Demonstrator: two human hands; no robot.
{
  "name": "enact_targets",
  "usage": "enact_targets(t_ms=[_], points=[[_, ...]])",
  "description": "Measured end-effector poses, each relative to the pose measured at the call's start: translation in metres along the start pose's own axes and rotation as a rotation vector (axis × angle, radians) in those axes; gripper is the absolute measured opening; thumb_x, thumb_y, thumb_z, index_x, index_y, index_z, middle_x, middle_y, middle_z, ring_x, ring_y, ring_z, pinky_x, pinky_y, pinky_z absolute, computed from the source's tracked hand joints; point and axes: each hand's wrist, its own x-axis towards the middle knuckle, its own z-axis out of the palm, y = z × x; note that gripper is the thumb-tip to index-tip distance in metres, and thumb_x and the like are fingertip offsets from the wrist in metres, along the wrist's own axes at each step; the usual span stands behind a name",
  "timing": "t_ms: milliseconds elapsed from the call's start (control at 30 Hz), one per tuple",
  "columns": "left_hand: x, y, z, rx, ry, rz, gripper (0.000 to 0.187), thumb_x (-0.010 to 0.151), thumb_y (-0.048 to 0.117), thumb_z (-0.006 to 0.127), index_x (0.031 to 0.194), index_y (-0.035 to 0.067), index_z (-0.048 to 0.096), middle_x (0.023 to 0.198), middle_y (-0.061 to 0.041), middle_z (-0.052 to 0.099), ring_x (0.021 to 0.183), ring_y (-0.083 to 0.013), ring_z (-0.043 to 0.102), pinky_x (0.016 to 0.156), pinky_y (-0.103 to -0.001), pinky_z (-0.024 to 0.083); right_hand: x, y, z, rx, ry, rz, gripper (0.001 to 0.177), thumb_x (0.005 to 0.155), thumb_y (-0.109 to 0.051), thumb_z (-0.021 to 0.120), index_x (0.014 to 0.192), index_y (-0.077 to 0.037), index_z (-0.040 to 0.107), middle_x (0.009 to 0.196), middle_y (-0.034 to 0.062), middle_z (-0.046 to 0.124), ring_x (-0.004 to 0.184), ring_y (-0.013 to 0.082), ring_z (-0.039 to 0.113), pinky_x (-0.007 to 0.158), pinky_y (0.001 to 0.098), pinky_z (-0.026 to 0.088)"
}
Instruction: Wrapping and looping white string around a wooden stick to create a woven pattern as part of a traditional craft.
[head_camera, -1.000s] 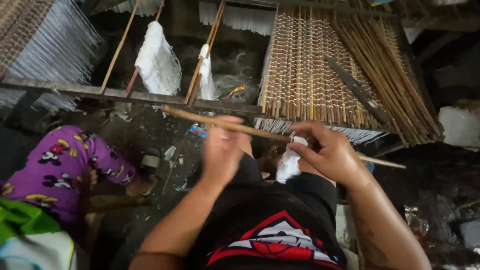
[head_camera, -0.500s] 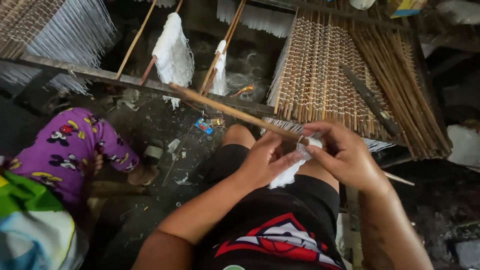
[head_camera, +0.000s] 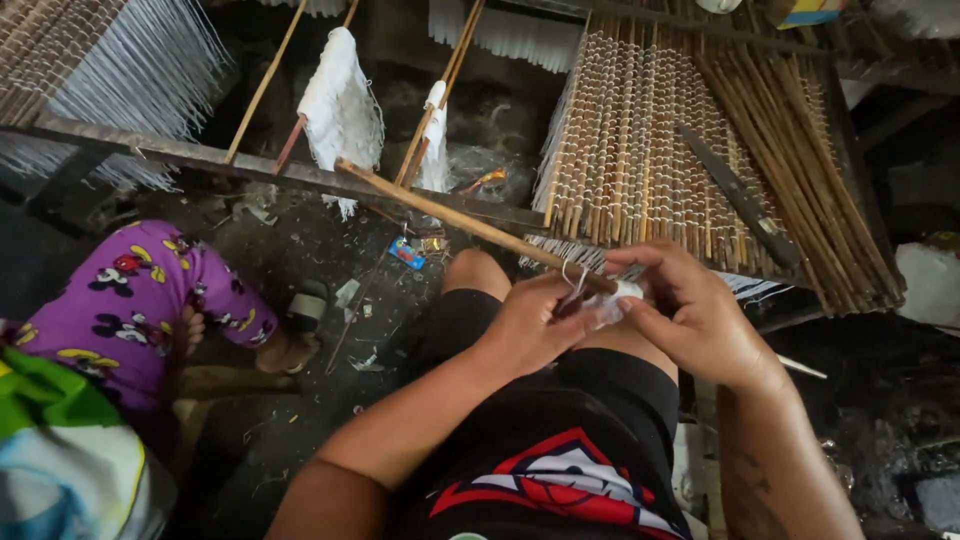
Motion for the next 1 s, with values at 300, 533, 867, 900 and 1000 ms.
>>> enact_targets(t_ms=[300,533,867,900,1000], points=[[-0.001,-0.024,-0.006,-0.272,0.044,-0.084,0.027,0.100,0.024,0.069,0.076,0.011,0.067,0.057,-0.001,0.063,0.051,-0.0084,0.064,0.054,-0.022,0.052,-0.003,0.007,0.001,-0.021,0.022,-0.030,0.037,0.090,-0.002,0.071,0.126,0.000,0.069,0.111,0.0136,0.070,0.086,0.0201,0.069,0.069,0.0385,0.056],[0.003,-0.001,-0.003,-0.188,-0.018,-0.028,0.019,0.093,0.020,0.075,0.080,0.007,0.071,0.057,-0.005,0.059,0.054,-0.0123,0.061,0.058,-0.027,0.051,-0.003,-0.001,0.007,0.008,0.055,-0.058,0.039,0.090,0.000,0.070,0.129,0.000,0.070,0.106,0.0173,0.076,0.095,0.0257,0.071,0.084,0.0428,0.055],[-0.003,-0.045,0.000,-0.387,-0.053,-0.144,0.016,0.100,0.010,0.066,0.087,0.001,0.071,0.063,-0.005,0.066,0.059,-0.0088,0.064,0.062,-0.026,0.056,-0.002,-0.006,0.002,-0.080,0.060,-0.115,0.037,0.089,-0.010,0.076,0.125,0.000,0.073,0.105,0.0173,0.074,0.097,0.0337,0.071,0.085,0.0459,0.052],[-0.004,-0.043,-0.001,-0.386,-0.054,-0.143,0.016,0.100,0.010,0.066,0.087,0.001,0.071,0.063,-0.005,0.066,0.059,-0.0088,0.064,0.062,-0.026,0.056,-0.001,-0.005,0.003,-0.080,0.061,-0.116,0.037,0.089,-0.010,0.076,0.125,0.000,0.073,0.105,0.0173,0.074,0.097,0.0337,0.071,0.085,0.0459,0.052],[-0.006,-0.040,-0.003,-0.373,-0.106,-0.042,0.012,0.101,0.013,0.071,0.098,0.002,0.073,0.069,-0.010,0.070,0.063,-0.0127,0.068,0.063,-0.026,0.057,0.001,-0.001,0.007,-0.159,0.066,-0.124,0.029,0.087,-0.014,0.081,0.113,-0.003,0.078,0.095,0.0158,0.074,0.092,0.0359,0.071,0.084,0.0455,0.053]])
